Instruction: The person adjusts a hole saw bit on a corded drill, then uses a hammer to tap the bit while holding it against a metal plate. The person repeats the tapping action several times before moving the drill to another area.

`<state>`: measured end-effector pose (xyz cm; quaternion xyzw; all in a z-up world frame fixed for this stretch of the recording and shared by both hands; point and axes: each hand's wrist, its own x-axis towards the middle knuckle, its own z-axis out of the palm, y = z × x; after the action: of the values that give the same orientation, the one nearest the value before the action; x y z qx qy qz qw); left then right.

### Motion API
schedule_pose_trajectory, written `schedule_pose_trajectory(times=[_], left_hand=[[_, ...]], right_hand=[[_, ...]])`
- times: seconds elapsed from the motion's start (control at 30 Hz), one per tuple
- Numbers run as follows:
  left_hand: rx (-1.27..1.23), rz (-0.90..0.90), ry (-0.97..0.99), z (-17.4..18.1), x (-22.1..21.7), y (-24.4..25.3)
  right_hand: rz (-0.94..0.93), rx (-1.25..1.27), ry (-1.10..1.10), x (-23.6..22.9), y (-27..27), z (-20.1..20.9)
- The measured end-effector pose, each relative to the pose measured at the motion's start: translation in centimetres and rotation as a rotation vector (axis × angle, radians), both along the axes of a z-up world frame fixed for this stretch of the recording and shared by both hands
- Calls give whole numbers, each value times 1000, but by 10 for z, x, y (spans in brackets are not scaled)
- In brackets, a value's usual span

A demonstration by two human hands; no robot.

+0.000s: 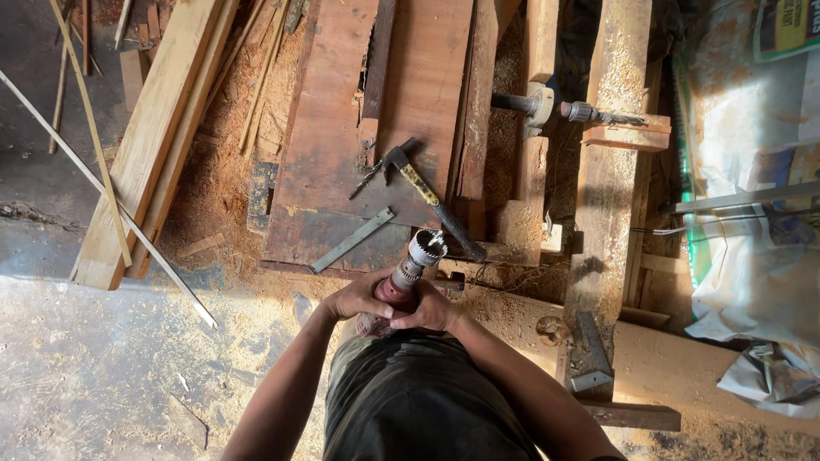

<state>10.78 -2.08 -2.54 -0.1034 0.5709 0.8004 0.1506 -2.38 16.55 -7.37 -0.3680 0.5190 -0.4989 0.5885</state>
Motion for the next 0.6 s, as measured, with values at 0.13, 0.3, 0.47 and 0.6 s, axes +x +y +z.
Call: schedule_pose_trajectory(times=[0.13,0.3,0.47,0.6], left_hand=[[-234,31,-30,-13,45,-3],[-235,154,-96,-21,79,-1],[-388,329,-254,-38,92,18],[-473,400,-208,-57,97,30]], right_hand=[[50,28,-61,41,-15,-9],[27,75,82,75,-30,-11],[-29,775,445,113,-12,-32],[-413,132,233,133,-3,-61]])
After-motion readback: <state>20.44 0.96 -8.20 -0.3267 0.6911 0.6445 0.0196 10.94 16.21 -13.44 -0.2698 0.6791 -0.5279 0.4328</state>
